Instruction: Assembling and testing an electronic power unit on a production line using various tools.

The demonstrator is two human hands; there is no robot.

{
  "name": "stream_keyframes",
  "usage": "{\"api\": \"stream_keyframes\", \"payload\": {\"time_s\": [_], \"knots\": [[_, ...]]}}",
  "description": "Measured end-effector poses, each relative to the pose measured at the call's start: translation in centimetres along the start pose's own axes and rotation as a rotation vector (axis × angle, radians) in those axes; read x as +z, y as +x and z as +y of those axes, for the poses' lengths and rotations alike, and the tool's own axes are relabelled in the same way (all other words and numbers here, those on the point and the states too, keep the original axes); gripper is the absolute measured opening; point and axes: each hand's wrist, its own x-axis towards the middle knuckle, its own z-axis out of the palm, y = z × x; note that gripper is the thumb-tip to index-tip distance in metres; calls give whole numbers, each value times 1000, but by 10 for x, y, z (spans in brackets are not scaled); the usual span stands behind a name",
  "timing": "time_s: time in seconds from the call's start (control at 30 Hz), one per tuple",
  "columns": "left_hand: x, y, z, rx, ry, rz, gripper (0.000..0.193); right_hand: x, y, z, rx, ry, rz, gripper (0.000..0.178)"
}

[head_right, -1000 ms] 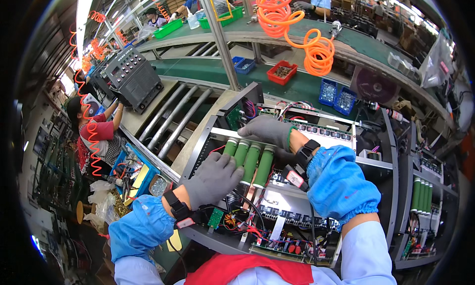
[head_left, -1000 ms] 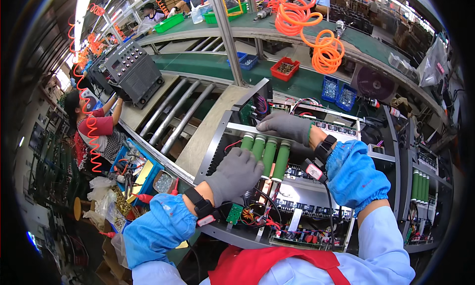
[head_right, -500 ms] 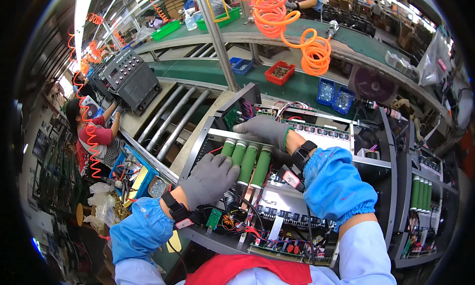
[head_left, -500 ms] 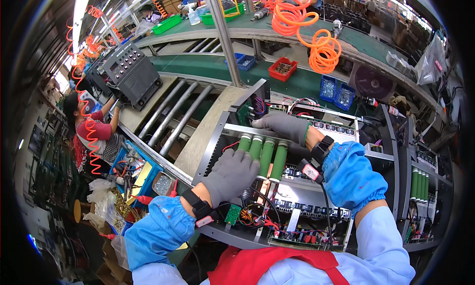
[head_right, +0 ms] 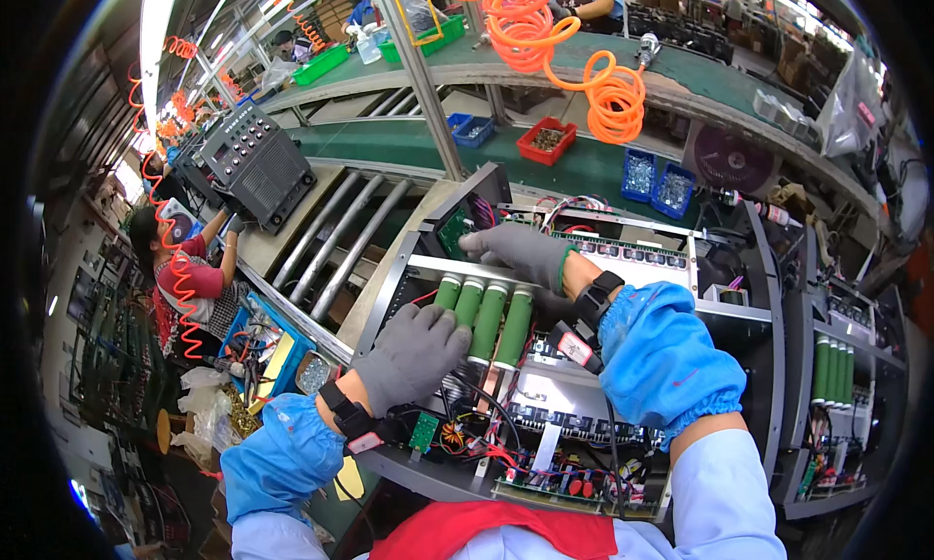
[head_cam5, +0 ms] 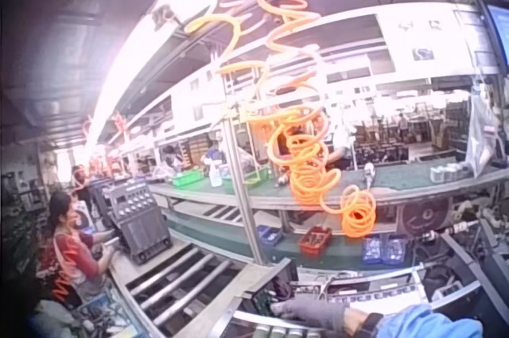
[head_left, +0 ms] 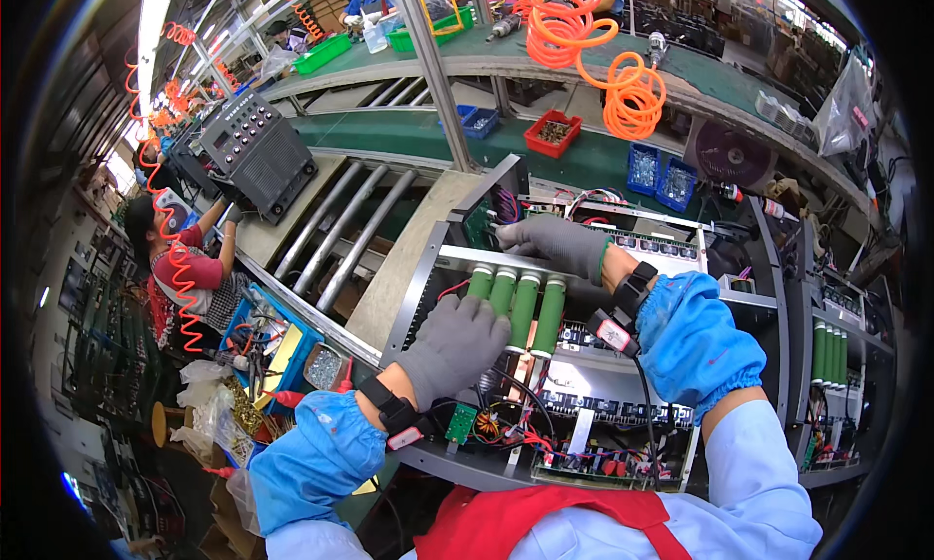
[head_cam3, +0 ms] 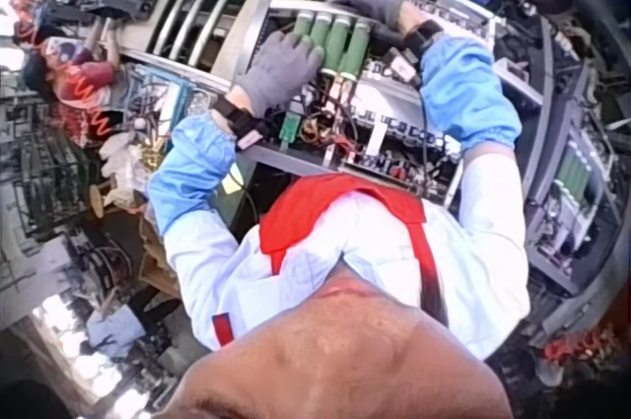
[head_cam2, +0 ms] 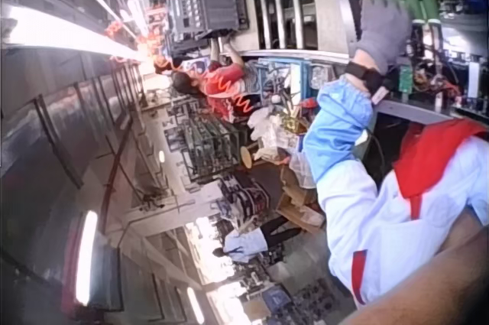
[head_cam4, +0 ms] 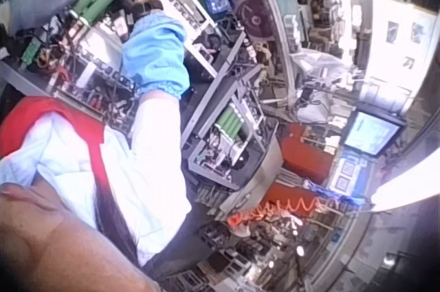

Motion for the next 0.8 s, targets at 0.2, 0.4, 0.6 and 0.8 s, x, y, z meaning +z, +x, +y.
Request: {"api": "stream_keyframes", "payload": {"time_s": [0.2,0.4,0.6,0.8], "knots": [[-2,1,0,-12,15,22,25,2,-7,-9,-116,-542,17,49],[-13,-3,-7,-34,-70,-118,30,24,-14,-9,-343,-1162,182,63],[-9,-14,-12,-132,-94,-109,41,35,-11,-8,-359,-1173,220,55],[3,-17,-21,-102,-160,-129,37,48,-14,-19,-230,-1208,260,46]]}}
